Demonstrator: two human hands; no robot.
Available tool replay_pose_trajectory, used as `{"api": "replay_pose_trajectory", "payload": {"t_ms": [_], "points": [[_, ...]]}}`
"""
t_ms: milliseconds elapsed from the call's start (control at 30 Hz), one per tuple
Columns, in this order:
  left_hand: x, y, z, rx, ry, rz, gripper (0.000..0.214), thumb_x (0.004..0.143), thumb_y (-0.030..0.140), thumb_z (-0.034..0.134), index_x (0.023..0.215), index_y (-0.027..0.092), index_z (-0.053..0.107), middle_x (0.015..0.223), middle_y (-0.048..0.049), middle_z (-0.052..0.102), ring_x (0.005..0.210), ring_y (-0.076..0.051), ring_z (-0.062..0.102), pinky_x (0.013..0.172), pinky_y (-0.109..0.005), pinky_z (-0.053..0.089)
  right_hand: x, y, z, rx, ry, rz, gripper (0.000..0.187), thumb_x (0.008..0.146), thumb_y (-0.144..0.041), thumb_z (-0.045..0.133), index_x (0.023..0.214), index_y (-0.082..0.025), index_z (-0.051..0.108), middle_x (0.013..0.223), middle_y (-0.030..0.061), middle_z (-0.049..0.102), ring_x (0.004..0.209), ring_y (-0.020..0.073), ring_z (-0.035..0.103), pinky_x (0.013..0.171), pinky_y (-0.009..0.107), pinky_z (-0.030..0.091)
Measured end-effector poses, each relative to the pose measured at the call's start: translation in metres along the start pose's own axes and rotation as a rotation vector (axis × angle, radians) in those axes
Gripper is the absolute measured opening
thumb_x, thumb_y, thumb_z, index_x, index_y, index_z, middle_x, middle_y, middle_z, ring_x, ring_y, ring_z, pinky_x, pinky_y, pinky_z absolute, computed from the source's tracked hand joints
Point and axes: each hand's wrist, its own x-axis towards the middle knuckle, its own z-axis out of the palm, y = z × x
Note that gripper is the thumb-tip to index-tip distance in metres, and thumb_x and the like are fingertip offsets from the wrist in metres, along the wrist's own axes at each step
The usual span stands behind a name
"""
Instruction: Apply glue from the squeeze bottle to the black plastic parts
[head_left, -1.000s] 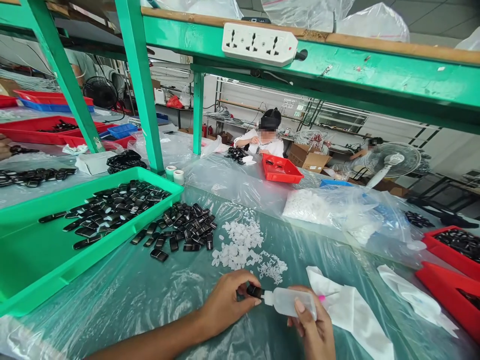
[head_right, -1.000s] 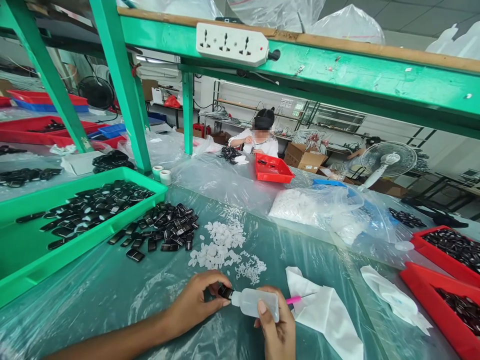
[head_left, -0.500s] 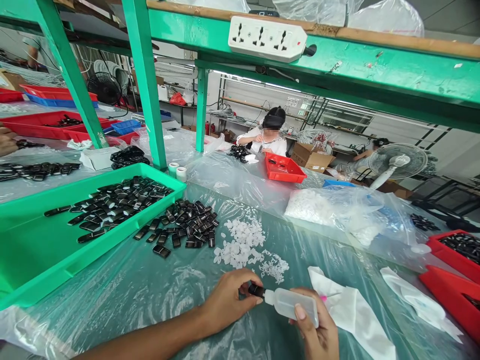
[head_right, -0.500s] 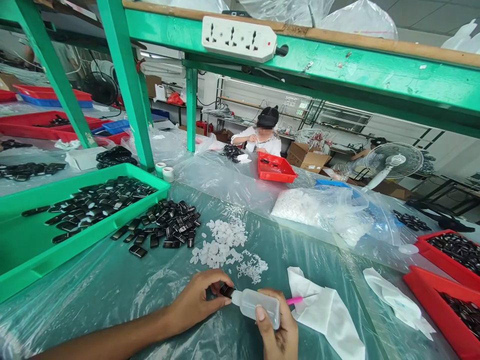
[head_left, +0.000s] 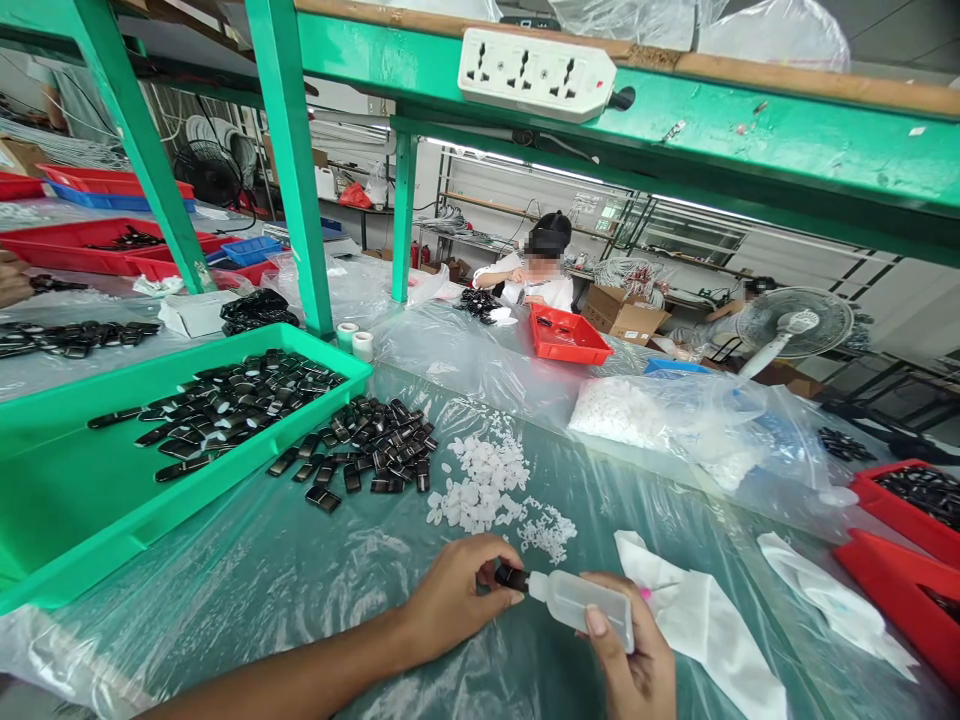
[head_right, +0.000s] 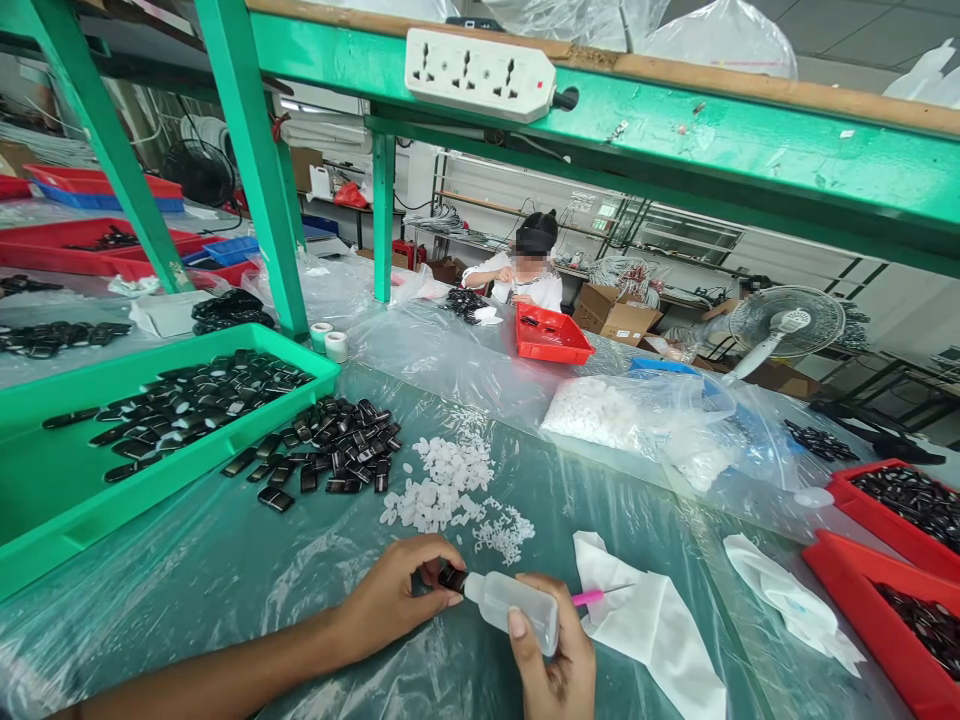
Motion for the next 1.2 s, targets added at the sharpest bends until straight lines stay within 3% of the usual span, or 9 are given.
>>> {"api": "replay_pose_trajectory", "payload": {"t_ms": [333, 533, 667, 900, 1200], "points": [[0.0004, -0.0032, 0.0011, 0.029, 0.001, 0.033, 0.013, 0.076, 0.025, 0.062, 0.089, 0.023, 0.061, 0.087, -0.0008, 0.06, 0.07, -0.015, 0.053, 0.06, -0.021, 0.042, -0.0012, -0.0013, -0.0015, -0.067, -0.018, -0.129, 0.03, 0.074, -0.049, 0.06, 0.082, -0.02, 0.059, 0.075, 0.0038, 0.06, 0.067, 0.0197, 0.054, 0.052, 0.023, 0.038], [0.0009, -0.0006, -0.0006, 0.041, 0.005, 0.026, 0.012, 0.076, 0.025, 0.062, 0.087, 0.022, 0.06, 0.084, 0.0, 0.059, 0.069, -0.014, 0.052, 0.059, -0.021, 0.041, -0.0021, 0.0018, -0.0012, -0.08, 0.015, -0.093, 0.031, 0.074, -0.048, 0.061, 0.088, -0.021, 0.059, 0.083, 0.0034, 0.06, 0.072, 0.0192, 0.055, 0.059, 0.023, 0.041], [0.0007, -0.001, 0.0002, 0.014, 0.007, 0.038, 0.015, 0.075, 0.023, 0.063, 0.09, 0.022, 0.061, 0.086, -0.0006, 0.059, 0.07, -0.014, 0.053, 0.06, -0.021, 0.042, -0.0008, 0.0015, -0.0013, -0.024, -0.025, -0.12, 0.028, 0.075, -0.047, 0.061, 0.083, -0.02, 0.059, 0.078, 0.003, 0.06, 0.068, 0.0187, 0.054, 0.055, 0.023, 0.039], [0.0029, -0.008, 0.0025, -0.207, -0.031, 0.014, 0.019, 0.075, 0.026, 0.065, 0.094, 0.021, 0.065, 0.091, -0.0033, 0.058, 0.076, -0.015, 0.056, 0.065, -0.021, 0.046, 0.0006, 0.0, -0.0035, 0.031, 0.03, -0.026, 0.034, 0.075, -0.051, 0.058, 0.086, -0.019, 0.058, 0.077, 0.0035, 0.056, 0.065, 0.0193, 0.052, 0.053, 0.025, 0.038], [0.0019, -0.0058, 0.0033, -0.135, -0.015, 0.017, 0.017, 0.074, 0.024, 0.067, 0.091, 0.021, 0.064, 0.087, -0.0014, 0.058, 0.073, -0.014, 0.054, 0.063, -0.021, 0.043, 0.001, 0.0034, -0.0026, 0.034, 0.011, -0.125, 0.028, 0.077, -0.047, 0.059, 0.086, -0.021, 0.06, 0.077, 0.0026, 0.059, 0.064, 0.0173, 0.054, 0.054, 0.024, 0.041]]}}
